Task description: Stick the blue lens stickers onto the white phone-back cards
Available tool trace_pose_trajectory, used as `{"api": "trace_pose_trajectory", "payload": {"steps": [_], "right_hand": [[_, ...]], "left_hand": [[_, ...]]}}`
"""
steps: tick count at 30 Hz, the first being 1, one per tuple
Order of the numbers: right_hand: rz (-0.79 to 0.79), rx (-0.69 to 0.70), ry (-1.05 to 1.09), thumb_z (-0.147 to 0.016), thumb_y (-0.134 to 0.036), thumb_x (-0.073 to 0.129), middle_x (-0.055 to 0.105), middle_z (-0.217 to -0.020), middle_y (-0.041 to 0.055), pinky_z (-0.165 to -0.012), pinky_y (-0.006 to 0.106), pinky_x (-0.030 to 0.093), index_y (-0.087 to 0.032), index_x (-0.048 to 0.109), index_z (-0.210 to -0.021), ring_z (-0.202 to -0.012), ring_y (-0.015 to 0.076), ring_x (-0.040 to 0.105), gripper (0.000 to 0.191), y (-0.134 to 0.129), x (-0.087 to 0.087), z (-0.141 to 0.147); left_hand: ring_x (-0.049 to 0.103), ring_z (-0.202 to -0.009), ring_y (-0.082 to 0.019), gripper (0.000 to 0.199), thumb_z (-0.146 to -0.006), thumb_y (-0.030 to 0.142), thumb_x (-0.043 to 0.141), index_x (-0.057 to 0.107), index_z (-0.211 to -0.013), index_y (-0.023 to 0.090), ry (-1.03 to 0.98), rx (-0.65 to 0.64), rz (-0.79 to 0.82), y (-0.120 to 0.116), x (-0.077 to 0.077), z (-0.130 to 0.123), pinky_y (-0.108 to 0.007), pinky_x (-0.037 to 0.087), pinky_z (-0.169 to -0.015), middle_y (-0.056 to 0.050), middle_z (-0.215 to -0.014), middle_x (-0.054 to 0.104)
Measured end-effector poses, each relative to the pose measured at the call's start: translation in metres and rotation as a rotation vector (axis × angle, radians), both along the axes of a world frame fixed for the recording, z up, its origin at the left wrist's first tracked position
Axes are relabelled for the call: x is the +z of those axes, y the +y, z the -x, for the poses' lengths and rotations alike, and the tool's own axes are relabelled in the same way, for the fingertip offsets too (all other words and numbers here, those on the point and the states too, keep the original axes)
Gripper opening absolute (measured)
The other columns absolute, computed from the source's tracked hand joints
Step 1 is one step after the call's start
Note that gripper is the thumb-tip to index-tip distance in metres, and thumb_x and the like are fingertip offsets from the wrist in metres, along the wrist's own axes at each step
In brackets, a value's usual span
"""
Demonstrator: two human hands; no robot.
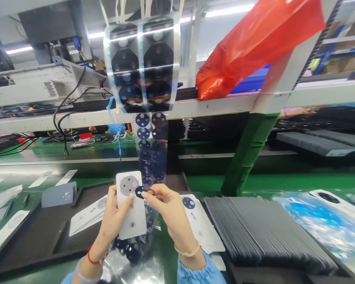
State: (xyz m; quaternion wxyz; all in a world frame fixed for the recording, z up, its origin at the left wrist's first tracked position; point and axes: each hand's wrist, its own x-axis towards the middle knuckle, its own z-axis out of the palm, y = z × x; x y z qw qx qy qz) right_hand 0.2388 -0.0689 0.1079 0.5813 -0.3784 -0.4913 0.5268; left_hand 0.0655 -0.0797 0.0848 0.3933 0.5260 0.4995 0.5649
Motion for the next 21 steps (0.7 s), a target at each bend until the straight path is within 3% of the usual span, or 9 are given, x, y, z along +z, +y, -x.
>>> {"api": "trace_pose_trajectory", "payload": {"steps": [2, 6, 13, 21], "right_hand": [[0.038, -0.008, 0.030, -0.061, -0.054, 0.091, 0.067, -0.071, 0.0006, -0.069, 0.031, 0.051, -0.020, 0.076, -0.070, -0.070, 0.0171, 0.059, 0.038, 0.001, -0.003, 0.005], [0.073, 0.008, -0.017, -0.061, -0.050, 0.090, 0.069, -0.073, 0.0016, -0.068, 0.032, 0.047, -0.020, 0.078, -0.071, -0.068, 0.0173, 0.055, 0.034, -0.002, -0.007, 0.013], [-0.052, -0.147, -0.194, -0.066, -0.045, 0.084, 0.065, -0.069, 0.0010, -0.069, 0.035, 0.049, -0.025, 0.077, -0.065, -0.067, 0.0192, 0.052, 0.021, -0.015, 0.001, 0.017], [-0.059, -0.166, -0.240, -0.068, -0.046, 0.081, 0.064, -0.065, 0.0009, -0.072, 0.037, 0.049, -0.025, 0.076, -0.062, -0.067, 0.0204, 0.052, 0.022, -0.022, 0.009, 0.018]], "left_hand": [[0.069, -0.077, -0.020, 0.040, -0.088, 0.049, 0.069, 0.047, -0.112, 0.026, -0.002, -0.004, -0.004, -0.004, 0.000, -0.004, -0.028, 0.053, -0.065, -0.003, -0.097, 0.071], [0.070, -0.090, -0.024, 0.034, -0.091, 0.045, 0.066, 0.048, -0.112, 0.025, 0.020, 0.001, -0.081, -0.013, 0.000, -0.008, -0.031, 0.053, -0.072, -0.006, -0.106, 0.070], [0.070, -0.093, -0.024, 0.024, -0.095, 0.033, 0.058, 0.052, -0.117, 0.024, 0.135, -0.058, -0.185, -0.023, 0.003, -0.011, -0.032, 0.053, -0.079, -0.007, -0.108, 0.070], [0.072, -0.083, -0.023, 0.032, -0.102, 0.034, 0.046, 0.048, -0.130, 0.020, 0.164, -0.130, -0.236, -0.029, -0.001, -0.011, -0.031, 0.053, -0.065, -0.014, -0.128, 0.068]]}}
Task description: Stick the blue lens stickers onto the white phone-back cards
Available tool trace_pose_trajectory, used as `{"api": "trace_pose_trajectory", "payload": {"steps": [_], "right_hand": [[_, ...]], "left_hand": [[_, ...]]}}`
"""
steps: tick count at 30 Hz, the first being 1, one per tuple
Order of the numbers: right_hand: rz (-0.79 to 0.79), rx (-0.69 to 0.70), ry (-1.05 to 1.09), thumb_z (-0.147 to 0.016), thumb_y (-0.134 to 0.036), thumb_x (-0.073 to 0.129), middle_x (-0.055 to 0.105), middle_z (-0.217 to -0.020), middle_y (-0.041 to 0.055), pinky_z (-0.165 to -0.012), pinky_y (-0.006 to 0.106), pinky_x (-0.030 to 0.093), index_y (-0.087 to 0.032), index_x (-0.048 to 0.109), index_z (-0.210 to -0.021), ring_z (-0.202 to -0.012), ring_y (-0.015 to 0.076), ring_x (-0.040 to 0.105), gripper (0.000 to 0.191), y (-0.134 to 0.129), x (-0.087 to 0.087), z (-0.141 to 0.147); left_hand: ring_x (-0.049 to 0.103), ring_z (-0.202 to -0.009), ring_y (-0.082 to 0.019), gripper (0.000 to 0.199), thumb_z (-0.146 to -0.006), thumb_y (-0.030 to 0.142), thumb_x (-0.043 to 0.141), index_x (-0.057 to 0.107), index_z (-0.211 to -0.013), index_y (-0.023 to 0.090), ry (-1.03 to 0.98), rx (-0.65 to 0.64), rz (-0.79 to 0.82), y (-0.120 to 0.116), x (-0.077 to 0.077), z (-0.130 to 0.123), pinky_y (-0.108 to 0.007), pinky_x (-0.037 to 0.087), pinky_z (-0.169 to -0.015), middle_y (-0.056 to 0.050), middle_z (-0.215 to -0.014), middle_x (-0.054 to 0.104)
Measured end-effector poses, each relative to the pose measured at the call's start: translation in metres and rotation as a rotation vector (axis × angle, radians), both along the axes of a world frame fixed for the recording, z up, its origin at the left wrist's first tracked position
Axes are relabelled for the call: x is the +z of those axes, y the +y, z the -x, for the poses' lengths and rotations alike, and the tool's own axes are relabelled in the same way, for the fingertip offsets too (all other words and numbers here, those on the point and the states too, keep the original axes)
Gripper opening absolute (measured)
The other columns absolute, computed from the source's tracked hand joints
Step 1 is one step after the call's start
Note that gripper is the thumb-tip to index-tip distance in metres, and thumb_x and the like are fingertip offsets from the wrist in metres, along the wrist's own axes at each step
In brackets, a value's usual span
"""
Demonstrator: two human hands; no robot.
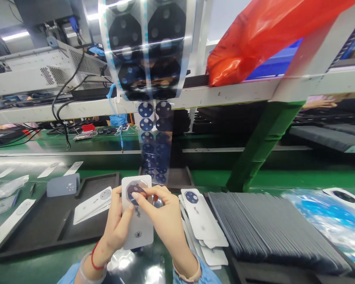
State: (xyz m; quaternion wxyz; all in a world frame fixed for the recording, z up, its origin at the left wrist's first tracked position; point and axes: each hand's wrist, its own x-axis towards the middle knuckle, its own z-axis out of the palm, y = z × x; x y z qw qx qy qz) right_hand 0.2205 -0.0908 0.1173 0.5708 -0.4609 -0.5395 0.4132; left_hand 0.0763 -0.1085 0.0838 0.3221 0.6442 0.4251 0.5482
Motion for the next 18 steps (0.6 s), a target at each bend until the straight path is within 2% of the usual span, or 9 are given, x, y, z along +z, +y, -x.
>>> {"api": "trace_pose_trajectory", "payload": {"steps": [6, 10, 12, 15, 18], "right_hand": [[0.058, -0.006, 0.041, -0.065, -0.046, 0.081, 0.064, -0.068, 0.0010, -0.076, 0.038, 0.047, -0.025, 0.076, -0.063, -0.070, 0.0205, 0.052, 0.022, -0.0012, 0.0012, 0.0018], [0.075, -0.010, 0.056, -0.064, -0.047, 0.081, 0.062, -0.069, 0.0009, -0.078, 0.039, 0.045, -0.025, 0.076, -0.062, -0.071, 0.0204, 0.051, 0.022, -0.0015, 0.0002, 0.0026], [0.080, -0.015, 0.055, -0.065, -0.047, 0.081, 0.063, -0.070, 0.0011, -0.079, 0.039, 0.045, -0.025, 0.076, -0.063, -0.071, 0.0204, 0.051, 0.023, -0.0016, -0.0006, 0.0032], [0.081, -0.023, 0.054, -0.065, -0.047, 0.081, 0.063, -0.070, 0.0014, -0.077, 0.039, 0.045, -0.025, 0.076, -0.063, -0.071, 0.0205, 0.051, 0.024, -0.0016, -0.0022, 0.0045], [0.069, -0.043, 0.056, -0.064, -0.048, 0.082, 0.060, -0.067, 0.0010, -0.076, 0.039, 0.045, -0.024, 0.076, -0.062, -0.069, 0.0204, 0.051, 0.025, -0.0016, -0.0032, 0.0056]], "left_hand": [[0.072, -0.076, -0.019, 0.029, -0.104, 0.030, 0.040, 0.043, -0.132, 0.021, -0.013, -0.033, -0.017, -0.0001, -0.0026, -0.0002, -0.030, 0.052, -0.063, -0.015, -0.134, 0.065], [0.073, -0.099, -0.026, 0.030, -0.104, 0.031, 0.040, 0.043, -0.132, 0.021, -0.020, -0.021, -0.032, 0.0003, -0.0051, 0.0001, -0.033, 0.055, -0.070, -0.017, -0.138, 0.063], [0.072, -0.104, -0.028, 0.031, -0.104, 0.031, 0.041, 0.042, -0.133, 0.020, -0.012, -0.017, -0.035, 0.0005, -0.0059, -0.0003, -0.033, 0.055, -0.071, -0.019, -0.139, 0.062], [0.074, -0.097, -0.026, 0.031, -0.104, 0.032, 0.040, 0.041, -0.133, 0.019, -0.018, -0.010, -0.031, 0.0008, -0.0067, -0.0016, -0.034, 0.055, -0.071, -0.019, -0.137, 0.064], [0.075, -0.094, -0.025, 0.031, -0.105, 0.031, 0.038, 0.039, -0.134, 0.018, -0.033, -0.016, -0.025, 0.0004, -0.0069, -0.0033, -0.035, 0.056, -0.073, -0.018, -0.126, 0.070]]}}
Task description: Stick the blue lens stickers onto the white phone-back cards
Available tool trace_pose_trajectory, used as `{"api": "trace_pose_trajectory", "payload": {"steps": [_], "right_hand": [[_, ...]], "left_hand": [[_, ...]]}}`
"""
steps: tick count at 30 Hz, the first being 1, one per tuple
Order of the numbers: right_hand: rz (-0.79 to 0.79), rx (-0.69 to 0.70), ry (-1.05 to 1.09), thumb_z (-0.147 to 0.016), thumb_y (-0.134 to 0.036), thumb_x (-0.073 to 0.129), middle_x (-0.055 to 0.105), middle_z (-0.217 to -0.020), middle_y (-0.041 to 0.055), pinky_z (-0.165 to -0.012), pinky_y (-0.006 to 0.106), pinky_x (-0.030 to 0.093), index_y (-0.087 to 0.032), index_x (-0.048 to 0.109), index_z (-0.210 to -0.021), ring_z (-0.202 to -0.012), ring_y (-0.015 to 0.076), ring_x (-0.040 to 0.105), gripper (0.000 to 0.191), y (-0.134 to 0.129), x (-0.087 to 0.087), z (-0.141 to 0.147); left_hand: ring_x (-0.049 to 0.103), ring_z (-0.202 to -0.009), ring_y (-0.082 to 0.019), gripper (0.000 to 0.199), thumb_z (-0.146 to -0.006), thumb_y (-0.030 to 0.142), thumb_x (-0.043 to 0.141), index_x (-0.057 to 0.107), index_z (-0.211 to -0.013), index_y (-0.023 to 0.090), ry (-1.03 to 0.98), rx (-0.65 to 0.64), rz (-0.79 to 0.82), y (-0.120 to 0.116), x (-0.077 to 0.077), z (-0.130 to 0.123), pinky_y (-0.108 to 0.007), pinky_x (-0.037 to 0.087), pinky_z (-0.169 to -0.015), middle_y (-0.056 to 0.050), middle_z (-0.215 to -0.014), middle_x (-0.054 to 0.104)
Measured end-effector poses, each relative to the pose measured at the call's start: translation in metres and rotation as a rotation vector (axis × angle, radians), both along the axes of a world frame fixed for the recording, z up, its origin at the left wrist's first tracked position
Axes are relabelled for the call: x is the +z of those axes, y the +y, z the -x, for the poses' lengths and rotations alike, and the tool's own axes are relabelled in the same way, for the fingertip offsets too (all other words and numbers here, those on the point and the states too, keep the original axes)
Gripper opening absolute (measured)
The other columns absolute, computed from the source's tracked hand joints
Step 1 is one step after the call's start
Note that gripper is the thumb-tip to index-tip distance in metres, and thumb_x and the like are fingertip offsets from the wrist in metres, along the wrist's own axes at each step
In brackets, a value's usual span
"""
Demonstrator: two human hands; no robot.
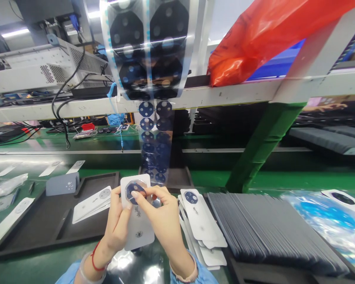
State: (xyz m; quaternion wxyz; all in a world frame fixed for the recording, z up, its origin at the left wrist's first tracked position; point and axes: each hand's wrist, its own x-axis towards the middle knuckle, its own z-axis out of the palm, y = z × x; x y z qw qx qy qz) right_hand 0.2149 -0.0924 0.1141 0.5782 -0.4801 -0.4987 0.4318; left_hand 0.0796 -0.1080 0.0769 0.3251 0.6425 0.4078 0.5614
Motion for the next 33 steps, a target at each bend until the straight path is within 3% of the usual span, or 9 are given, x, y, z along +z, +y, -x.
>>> {"api": "trace_pose_trajectory", "payload": {"steps": [5, 14, 22, 30, 33], "right_hand": [[-0.023, -0.002, 0.000, -0.064, -0.047, 0.080, 0.058, -0.067, 0.0007, -0.076, 0.039, 0.047, -0.023, 0.075, -0.059, -0.068, 0.0200, 0.052, 0.025, 0.001, 0.000, 0.001], [-0.088, -0.026, -0.012, -0.069, -0.044, 0.080, 0.059, -0.065, 0.0001, -0.075, 0.038, 0.046, -0.025, 0.074, -0.062, -0.070, 0.0211, 0.053, 0.021, 0.001, -0.004, 0.005], [-0.187, -0.104, -0.073, -0.074, -0.042, 0.079, 0.063, -0.067, 0.0002, -0.076, 0.038, 0.043, -0.026, 0.072, -0.064, -0.075, 0.0233, 0.055, 0.020, -0.002, -0.011, 0.011], [-0.348, -0.220, -0.206, -0.083, -0.040, 0.077, 0.068, -0.071, 0.0012, -0.076, 0.039, 0.042, -0.026, 0.071, -0.072, -0.078, 0.0244, 0.057, 0.019, -0.008, -0.015, 0.016], [-0.347, -0.224, -0.261, -0.082, -0.040, 0.078, 0.068, -0.071, 0.0009, -0.077, 0.039, 0.041, -0.026, 0.070, -0.073, -0.078, 0.0248, 0.058, 0.019, -0.010, -0.012, 0.017]], "left_hand": [[0.074, -0.103, -0.027, 0.029, -0.105, 0.029, 0.038, 0.039, -0.132, 0.019, -0.023, 0.002, -0.018, -0.002, 0.002, -0.002, -0.039, 0.056, -0.083, -0.016, -0.121, 0.073], [0.073, -0.105, -0.028, 0.031, -0.102, 0.027, 0.039, 0.038, -0.133, 0.019, -0.042, -0.029, -0.031, -0.002, 0.000, -0.001, -0.041, 0.055, -0.085, -0.015, -0.121, 0.073], [0.060, -0.129, -0.033, 0.031, -0.101, 0.029, 0.041, 0.045, -0.130, 0.018, 0.012, 0.040, -0.047, -0.003, 0.006, 0.002, -0.042, 0.054, -0.089, -0.019, -0.138, 0.062], [0.066, -0.120, -0.031, 0.028, -0.104, 0.034, 0.042, 0.048, -0.126, 0.018, -0.033, 0.083, 0.004, -0.004, 0.005, 0.000, -0.039, 0.055, -0.085, -0.017, -0.128, 0.068], [0.073, -0.106, -0.028, 0.028, -0.105, 0.034, 0.039, 0.047, -0.127, 0.018, -0.067, 0.082, -0.001, -0.004, 0.005, -0.003, -0.039, 0.057, -0.083, -0.015, -0.119, 0.073]]}}
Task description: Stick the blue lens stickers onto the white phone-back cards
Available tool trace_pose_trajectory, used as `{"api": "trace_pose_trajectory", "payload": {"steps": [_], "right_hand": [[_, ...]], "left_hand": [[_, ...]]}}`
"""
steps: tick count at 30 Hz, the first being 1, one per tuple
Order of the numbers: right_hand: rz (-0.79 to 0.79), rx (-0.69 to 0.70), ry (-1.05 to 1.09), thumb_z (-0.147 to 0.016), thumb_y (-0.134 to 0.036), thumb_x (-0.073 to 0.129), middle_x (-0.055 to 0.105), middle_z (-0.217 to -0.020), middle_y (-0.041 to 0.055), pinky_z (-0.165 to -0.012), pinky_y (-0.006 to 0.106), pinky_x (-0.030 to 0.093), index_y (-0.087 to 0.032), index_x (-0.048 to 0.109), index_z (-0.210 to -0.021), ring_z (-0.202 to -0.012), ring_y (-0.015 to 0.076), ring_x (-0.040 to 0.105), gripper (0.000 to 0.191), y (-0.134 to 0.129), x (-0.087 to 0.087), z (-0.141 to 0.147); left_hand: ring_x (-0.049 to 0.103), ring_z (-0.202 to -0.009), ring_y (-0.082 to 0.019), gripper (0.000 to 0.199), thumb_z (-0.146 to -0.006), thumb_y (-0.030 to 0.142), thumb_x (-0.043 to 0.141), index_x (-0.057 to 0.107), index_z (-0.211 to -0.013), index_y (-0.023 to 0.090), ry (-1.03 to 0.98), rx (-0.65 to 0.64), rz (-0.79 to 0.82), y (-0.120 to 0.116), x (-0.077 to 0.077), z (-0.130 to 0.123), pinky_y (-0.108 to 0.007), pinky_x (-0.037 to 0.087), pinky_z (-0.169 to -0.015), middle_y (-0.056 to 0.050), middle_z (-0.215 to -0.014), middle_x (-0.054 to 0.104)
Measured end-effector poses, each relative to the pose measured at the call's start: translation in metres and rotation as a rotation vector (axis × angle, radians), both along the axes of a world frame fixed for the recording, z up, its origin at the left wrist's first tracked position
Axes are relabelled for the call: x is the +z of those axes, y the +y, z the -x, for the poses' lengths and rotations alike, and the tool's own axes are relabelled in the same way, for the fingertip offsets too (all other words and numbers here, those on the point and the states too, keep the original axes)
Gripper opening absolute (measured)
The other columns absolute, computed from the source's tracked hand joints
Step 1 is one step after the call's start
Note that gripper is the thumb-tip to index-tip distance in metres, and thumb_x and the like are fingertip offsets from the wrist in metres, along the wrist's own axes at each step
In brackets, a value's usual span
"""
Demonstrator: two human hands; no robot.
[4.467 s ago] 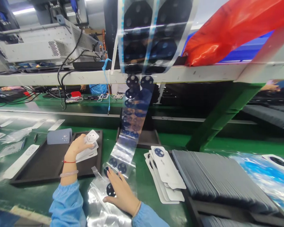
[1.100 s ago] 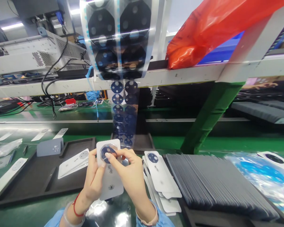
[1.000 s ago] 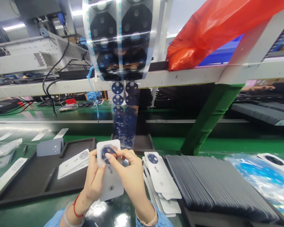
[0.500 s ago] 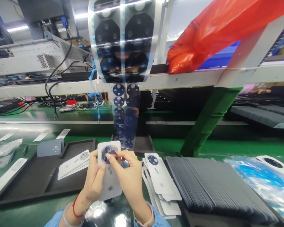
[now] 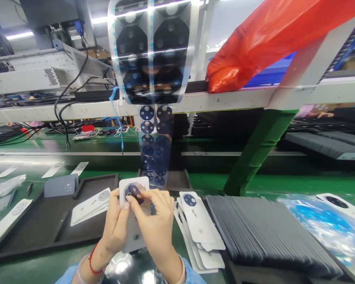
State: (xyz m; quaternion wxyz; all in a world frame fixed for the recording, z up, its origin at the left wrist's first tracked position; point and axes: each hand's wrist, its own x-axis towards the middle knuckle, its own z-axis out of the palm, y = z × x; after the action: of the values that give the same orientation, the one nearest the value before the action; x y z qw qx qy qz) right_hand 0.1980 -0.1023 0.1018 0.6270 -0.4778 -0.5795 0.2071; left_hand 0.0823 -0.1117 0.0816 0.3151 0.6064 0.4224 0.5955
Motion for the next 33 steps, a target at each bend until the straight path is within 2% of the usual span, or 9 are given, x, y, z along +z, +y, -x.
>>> {"api": "trace_pose_trajectory", "payload": {"steps": [3, 7, 10, 17, 21, 26, 29, 31, 33], "right_hand": [[0.055, 0.012, -0.009, -0.078, -0.039, 0.080, 0.067, -0.073, 0.0006, -0.076, 0.039, 0.041, -0.026, 0.069, -0.074, -0.077, 0.0251, 0.057, 0.017, -0.001, 0.003, -0.001], [0.140, 0.066, 0.023, -0.074, -0.037, 0.081, 0.068, -0.080, 0.0017, -0.079, 0.041, 0.042, -0.026, 0.069, -0.074, -0.084, 0.0271, 0.058, 0.016, 0.000, 0.006, -0.005], [0.170, 0.115, 0.053, -0.074, -0.037, 0.079, 0.068, -0.086, 0.0027, -0.082, 0.042, 0.043, -0.026, 0.068, -0.076, -0.089, 0.0280, 0.058, 0.015, 0.002, 0.006, -0.008], [0.077, 0.028, -0.073, -0.078, -0.037, 0.076, 0.069, -0.095, 0.0047, -0.085, 0.043, 0.042, -0.025, 0.067, -0.080, -0.095, 0.0287, 0.062, 0.014, 0.003, 0.001, -0.004], [-0.041, -0.108, -0.218, -0.081, -0.037, 0.075, 0.069, -0.104, 0.0068, -0.086, 0.044, 0.041, -0.025, 0.068, -0.089, -0.097, 0.0291, 0.064, 0.016, 0.001, -0.006, 0.001], [-0.173, -0.262, -0.311, -0.087, -0.036, 0.069, 0.064, -0.116, 0.0133, -0.084, 0.046, 0.044, -0.023, 0.061, -0.104, -0.103, 0.0323, 0.064, 0.022, 0.002, -0.016, 0.010], [-0.195, -0.319, -0.253, -0.084, -0.039, 0.074, 0.053, -0.140, 0.0205, -0.090, 0.052, 0.046, -0.023, 0.043, -0.137, -0.107, 0.0331, 0.062, 0.064, 0.006, -0.016, 0.007], [-0.156, -0.251, -0.148, -0.078, -0.041, 0.079, 0.046, -0.148, 0.0215, -0.096, 0.053, 0.046, -0.023, 0.028, -0.150, -0.111, 0.0329, 0.061, 0.089, 0.010, -0.015, 0.002], [-0.031, -0.026, -0.007, -0.080, -0.042, 0.077, 0.057, -0.139, 0.0158, -0.094, 0.048, 0.050, -0.025, 0.033, -0.148, -0.108, 0.0302, 0.064, 0.083, 0.013, -0.014, -0.004]], "left_hand": [[0.076, -0.098, -0.025, 0.028, -0.107, 0.030, 0.036, 0.044, -0.131, 0.018, 0.039, -0.035, -0.057, 0.002, -0.002, 0.000, -0.040, 0.058, -0.086, -0.014, -0.117, 0.075], [0.071, -0.117, -0.027, 0.034, -0.105, 0.023, 0.034, 0.037, -0.139, 0.017, 0.196, 0.014, -0.226, 0.007, -0.010, 0.003, -0.043, 0.057, -0.096, -0.018, -0.133, 0.067], [0.069, -0.120, -0.027, 0.037, -0.103, 0.018, 0.036, 0.036, -0.140, 0.016, 0.322, 0.084, -0.336, 0.012, -0.014, 0.004, -0.044, 0.057, -0.098, -0.020, -0.134, 0.066], [0.074, -0.110, -0.028, 0.037, -0.102, 0.016, 0.041, 0.037, -0.138, 0.018, 0.498, 0.302, -0.489, 0.020, -0.017, 0.005, -0.038, 0.062, -0.085, -0.018, -0.121, 0.073], [0.078, -0.094, -0.027, 0.031, -0.102, 0.022, 0.044, 0.041, -0.133, 0.020, 0.511, 0.369, -0.475, 0.024, -0.020, 0.008, -0.035, 0.063, -0.072, -0.016, -0.113, 0.075], [0.078, -0.087, -0.023, 0.025, -0.102, 0.026, 0.048, 0.050, -0.126, 0.019, 0.308, 0.231, -0.301, 0.021, -0.020, 0.006, -0.032, 0.061, -0.069, -0.013, -0.108, 0.073], [0.075, -0.078, -0.021, 0.020, -0.102, 0.032, 0.049, 0.056, -0.115, 0.018, 0.188, 0.189, -0.152, 0.017, -0.016, 0.003, -0.030, 0.058, -0.065, -0.010, -0.097, 0.072], [0.073, -0.073, -0.020, 0.021, -0.102, 0.034, 0.050, 0.057, -0.112, 0.018, 0.153, 0.124, -0.088, 0.013, -0.013, 0.001, -0.030, 0.057, -0.064, -0.008, -0.092, 0.071], [0.072, -0.072, -0.020, 0.022, -0.101, 0.037, 0.052, 0.056, -0.113, 0.019, 0.130, 0.028, -0.016, 0.010, -0.009, 0.000, -0.030, 0.056, -0.066, -0.006, -0.088, 0.071]]}}
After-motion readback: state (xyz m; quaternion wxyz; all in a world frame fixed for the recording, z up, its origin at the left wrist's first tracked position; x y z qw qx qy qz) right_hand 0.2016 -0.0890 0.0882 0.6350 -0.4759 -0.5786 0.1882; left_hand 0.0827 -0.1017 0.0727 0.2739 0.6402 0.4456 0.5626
